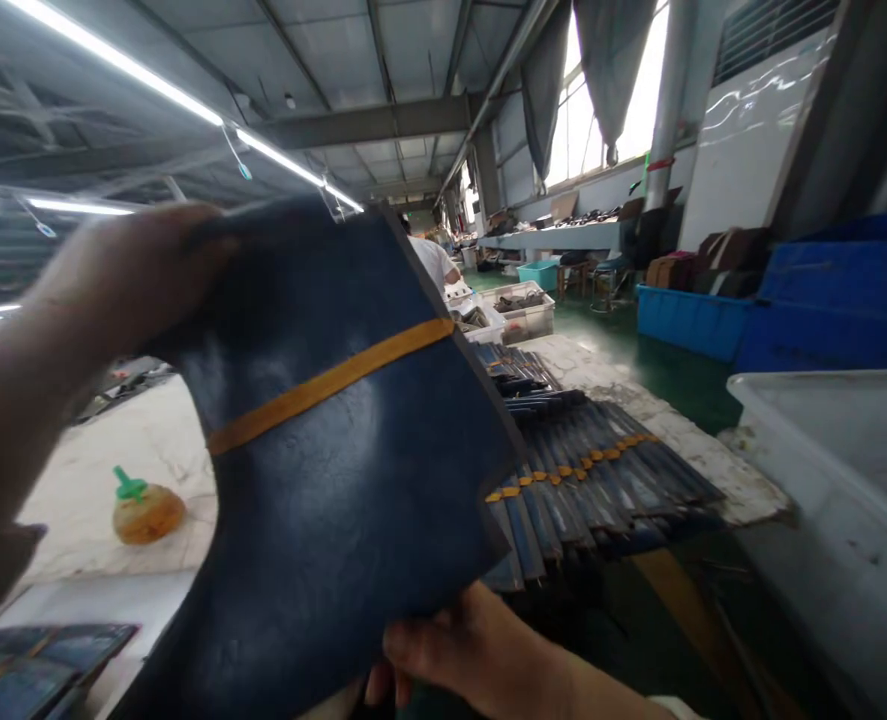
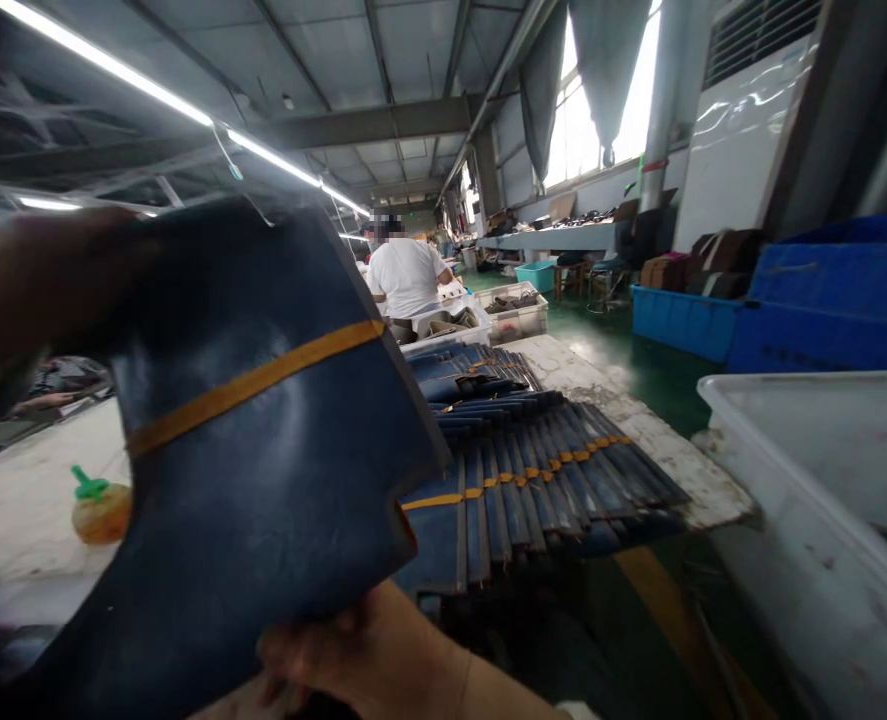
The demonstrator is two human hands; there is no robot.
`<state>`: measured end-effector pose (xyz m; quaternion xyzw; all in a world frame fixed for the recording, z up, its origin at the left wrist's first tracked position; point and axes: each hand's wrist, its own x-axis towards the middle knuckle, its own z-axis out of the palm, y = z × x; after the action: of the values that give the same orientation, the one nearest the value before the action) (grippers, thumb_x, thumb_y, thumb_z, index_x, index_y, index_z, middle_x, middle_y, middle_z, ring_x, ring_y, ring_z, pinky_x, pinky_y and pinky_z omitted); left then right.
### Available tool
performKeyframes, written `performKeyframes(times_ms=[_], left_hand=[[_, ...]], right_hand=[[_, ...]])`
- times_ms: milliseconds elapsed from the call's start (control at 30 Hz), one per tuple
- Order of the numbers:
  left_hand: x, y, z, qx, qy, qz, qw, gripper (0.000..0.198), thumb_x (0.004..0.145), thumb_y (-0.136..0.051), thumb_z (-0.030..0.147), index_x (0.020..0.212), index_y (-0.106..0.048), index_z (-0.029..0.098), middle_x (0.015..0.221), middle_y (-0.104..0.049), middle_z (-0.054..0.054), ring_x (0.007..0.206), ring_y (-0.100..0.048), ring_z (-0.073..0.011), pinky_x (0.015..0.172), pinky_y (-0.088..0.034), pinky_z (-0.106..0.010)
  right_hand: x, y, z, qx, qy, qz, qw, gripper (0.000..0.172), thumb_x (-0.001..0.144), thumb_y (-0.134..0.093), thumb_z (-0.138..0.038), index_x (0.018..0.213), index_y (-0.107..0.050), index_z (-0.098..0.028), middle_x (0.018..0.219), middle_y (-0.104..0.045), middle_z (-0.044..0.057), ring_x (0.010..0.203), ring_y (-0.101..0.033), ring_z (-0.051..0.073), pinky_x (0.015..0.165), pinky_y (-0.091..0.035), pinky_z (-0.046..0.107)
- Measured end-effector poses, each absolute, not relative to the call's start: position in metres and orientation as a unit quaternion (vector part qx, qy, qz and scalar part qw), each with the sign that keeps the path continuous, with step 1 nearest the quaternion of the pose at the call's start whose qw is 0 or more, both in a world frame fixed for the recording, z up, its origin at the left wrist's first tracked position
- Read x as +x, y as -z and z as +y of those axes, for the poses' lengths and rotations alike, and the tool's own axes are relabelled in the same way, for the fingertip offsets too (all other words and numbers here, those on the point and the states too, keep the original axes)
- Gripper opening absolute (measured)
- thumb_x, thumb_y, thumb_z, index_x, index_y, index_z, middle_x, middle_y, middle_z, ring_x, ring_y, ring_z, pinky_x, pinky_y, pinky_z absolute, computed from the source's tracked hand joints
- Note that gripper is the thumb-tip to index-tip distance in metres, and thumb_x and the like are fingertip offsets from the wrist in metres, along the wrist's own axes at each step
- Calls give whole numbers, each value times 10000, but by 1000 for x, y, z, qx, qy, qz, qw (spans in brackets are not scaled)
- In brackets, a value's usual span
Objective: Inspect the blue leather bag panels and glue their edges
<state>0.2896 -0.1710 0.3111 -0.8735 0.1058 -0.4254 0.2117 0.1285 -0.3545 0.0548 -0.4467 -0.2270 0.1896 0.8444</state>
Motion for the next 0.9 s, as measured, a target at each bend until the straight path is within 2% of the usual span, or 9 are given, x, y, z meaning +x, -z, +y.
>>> performKeyframes(times_ms=[67, 133, 267, 433, 700, 900], left_hand=[[294, -283, -185, -904, 368, 169, 135, 439, 894, -283, 431, 1141, -530, 165, 866, -554, 40, 859, -557, -89, 795, -421, -260], [300, -246, -198, -917, 315, 214, 120, 366, 879, -363, 401, 1140, -547, 223, 977, -617, 7, 897, -579, -147, 802, -439, -286], [306, -179, -221, -933, 163, 296, 124, 346, 876, -341, 307, 1157, -537, 271, 1089, -614, -10, 953, -584, -199, 802, -451, -301], [304, -145, -231, -935, 125, 308, 121, 362, 855, -337, 211, 1167, -516, 253, 1126, -593, -17, 1021, -553, -207, 826, -442, -311], [316, -120, -223, -931, 112, 327, 117, 350, 873, -315, 188, 1153, -519, 243, 1033, -608, -29, 971, -570, -202, 800, -461, -324], [315, -66, -220, -913, 47, 389, 118, 382, 836, -348, 104, 1154, -532, 206, 1032, -617, -48, 972, -572, -195, 848, -457, -327]], right_hand=[[117, -46, -342, -440, -228, -167, 852, 559, 673, -616, -610, 925, -620, -112, 620, -600, 4, 570, -561, 82, 613, -444, 211], [111, -36, -329, -413, -243, -70, 875, 591, 651, -590, -650, 858, -619, -97, 590, -614, 27, 565, -592, 112, 625, -469, 247], [118, -24, -309, -333, -238, 50, 911, 647, 470, -637, -687, 695, -591, -82, 532, -599, 47, 513, -588, 124, 536, -461, 232], [127, -20, -301, -337, -250, 75, 905, 684, 415, -692, -649, 767, -565, -78, 609, -630, 43, 511, -597, 99, 521, -450, 209], [133, 0, -282, -328, -263, 73, 905, 572, 564, -626, -601, 820, -550, -95, 587, -642, 70, 608, -654, 210, 566, -489, 311], [140, 14, -279, -351, -321, 48, 879, 456, 792, -487, -512, 787, -625, -77, 606, -653, 65, 532, -621, 132, 483, -426, 215]])
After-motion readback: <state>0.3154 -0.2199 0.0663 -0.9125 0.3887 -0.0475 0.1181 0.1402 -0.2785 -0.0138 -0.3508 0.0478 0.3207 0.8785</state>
